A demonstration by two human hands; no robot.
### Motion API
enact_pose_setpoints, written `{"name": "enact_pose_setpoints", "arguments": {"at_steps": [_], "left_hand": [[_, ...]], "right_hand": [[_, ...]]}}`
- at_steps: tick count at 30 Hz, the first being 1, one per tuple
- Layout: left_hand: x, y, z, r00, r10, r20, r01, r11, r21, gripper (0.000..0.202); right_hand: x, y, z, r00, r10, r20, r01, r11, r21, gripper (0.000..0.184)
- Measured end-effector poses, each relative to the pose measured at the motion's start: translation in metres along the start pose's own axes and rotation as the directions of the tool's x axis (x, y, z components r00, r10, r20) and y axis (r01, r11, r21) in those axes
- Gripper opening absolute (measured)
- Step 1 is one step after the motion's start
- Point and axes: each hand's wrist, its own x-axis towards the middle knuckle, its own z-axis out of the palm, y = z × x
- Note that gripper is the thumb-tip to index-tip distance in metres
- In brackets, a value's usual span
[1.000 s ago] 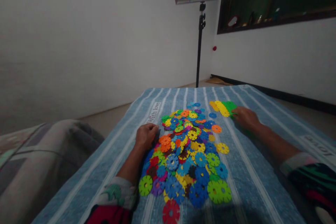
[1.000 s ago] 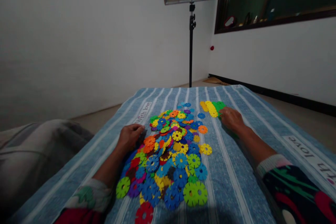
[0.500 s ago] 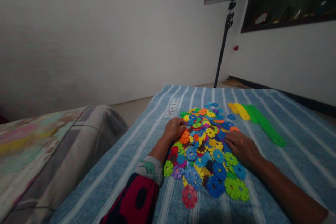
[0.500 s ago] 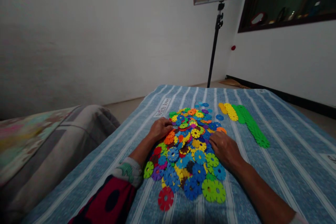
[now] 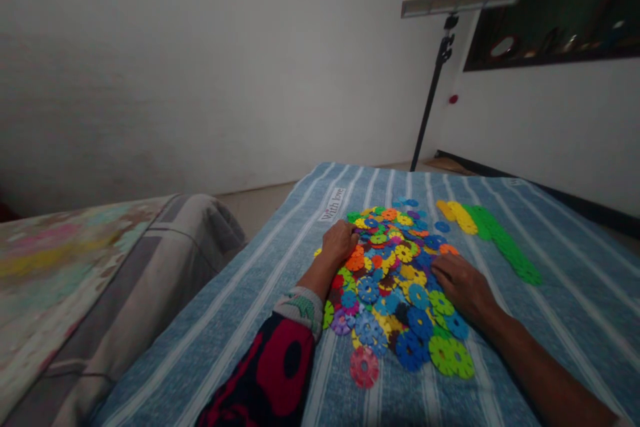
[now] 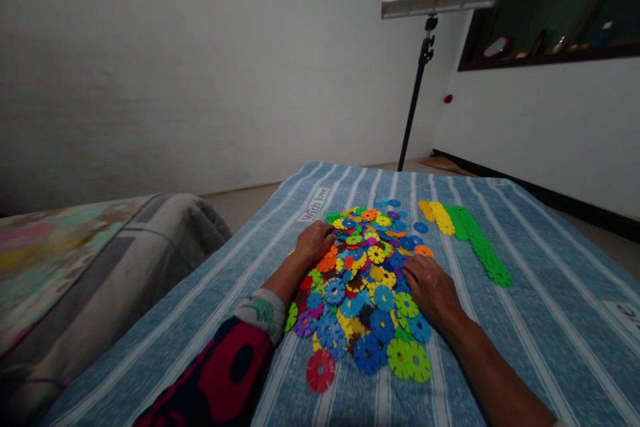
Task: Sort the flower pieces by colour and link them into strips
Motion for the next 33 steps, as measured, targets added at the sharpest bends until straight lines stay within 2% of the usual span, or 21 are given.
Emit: {"name": "enact_pose_setpoints", "arguments": {"at_steps": [8,16,26,33], "left_hand": [[0.006,-0.011,-0.003,0.996,-0.082,-0.036,0.078,0.993,-0.083,0.033],[0.004,-0.007,-0.004,0.967,-0.237,-0.092,0.233,0.971,-0.047,0.027],[0.003,-0.009,-0.009,0.969,-0.238,-0.070,0.229,0.966,-0.116,0.022],[0.011,-0.021,0.000,0.971,-0.228,-0.069,0.205,0.947,-0.246,0.020]], "right_hand": [[-0.004,0.002,0.000,1.000,-0.001,-0.011,0.001,1.000,0.021,0.027],[-0.004,0.004,0.000,1.000,-0.002,0.010,0.001,0.999,0.032,0.027],[-0.004,0.007,0.001,1.000,-0.011,0.008,0.010,0.999,0.052,0.027],[-0.004,0.006,0.000,1.000,-0.012,0.020,0.011,0.998,0.063,0.025]]}}
